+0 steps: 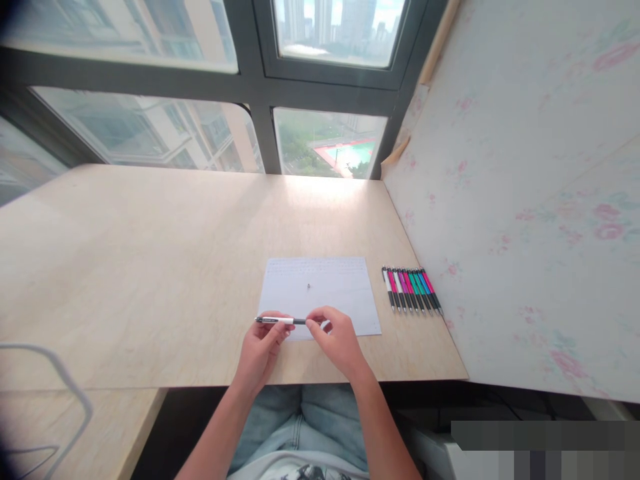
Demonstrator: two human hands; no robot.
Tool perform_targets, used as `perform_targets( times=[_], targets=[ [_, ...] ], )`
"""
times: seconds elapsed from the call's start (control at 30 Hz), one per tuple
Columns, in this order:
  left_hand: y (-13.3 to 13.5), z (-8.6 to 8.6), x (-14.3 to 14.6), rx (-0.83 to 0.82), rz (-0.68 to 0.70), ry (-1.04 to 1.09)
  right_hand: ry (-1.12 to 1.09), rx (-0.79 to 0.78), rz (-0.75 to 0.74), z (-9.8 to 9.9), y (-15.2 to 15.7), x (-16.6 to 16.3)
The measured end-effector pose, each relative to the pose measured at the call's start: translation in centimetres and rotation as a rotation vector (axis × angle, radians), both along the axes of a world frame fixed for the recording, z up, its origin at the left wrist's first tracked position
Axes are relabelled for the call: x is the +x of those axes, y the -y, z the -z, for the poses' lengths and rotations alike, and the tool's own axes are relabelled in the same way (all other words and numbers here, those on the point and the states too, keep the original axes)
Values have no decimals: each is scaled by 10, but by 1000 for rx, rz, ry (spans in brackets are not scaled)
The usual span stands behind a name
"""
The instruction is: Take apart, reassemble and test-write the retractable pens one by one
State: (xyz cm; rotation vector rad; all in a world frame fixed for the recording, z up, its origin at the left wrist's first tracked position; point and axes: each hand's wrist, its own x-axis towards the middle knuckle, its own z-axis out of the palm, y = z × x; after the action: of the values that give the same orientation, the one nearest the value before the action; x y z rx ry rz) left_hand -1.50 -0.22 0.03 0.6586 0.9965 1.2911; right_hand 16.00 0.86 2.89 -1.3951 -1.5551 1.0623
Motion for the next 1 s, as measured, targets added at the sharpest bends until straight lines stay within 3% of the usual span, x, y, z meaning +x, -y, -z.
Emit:
perform_targets(
  times=[0.4,0.57,0.77,1.0],
  targets=[
    [-3,1,2,-60,-146,110,47,21,-60,0,4,27],
    [-5,2,1,-73,-163,154,128,16,135,13,-3,41],
    [-5,3,0,-73,-155,181,373,132,182,33,-30,21],
    [-4,3,0,-86,-162,163,583,183,235,39,-59,-10]
  ],
)
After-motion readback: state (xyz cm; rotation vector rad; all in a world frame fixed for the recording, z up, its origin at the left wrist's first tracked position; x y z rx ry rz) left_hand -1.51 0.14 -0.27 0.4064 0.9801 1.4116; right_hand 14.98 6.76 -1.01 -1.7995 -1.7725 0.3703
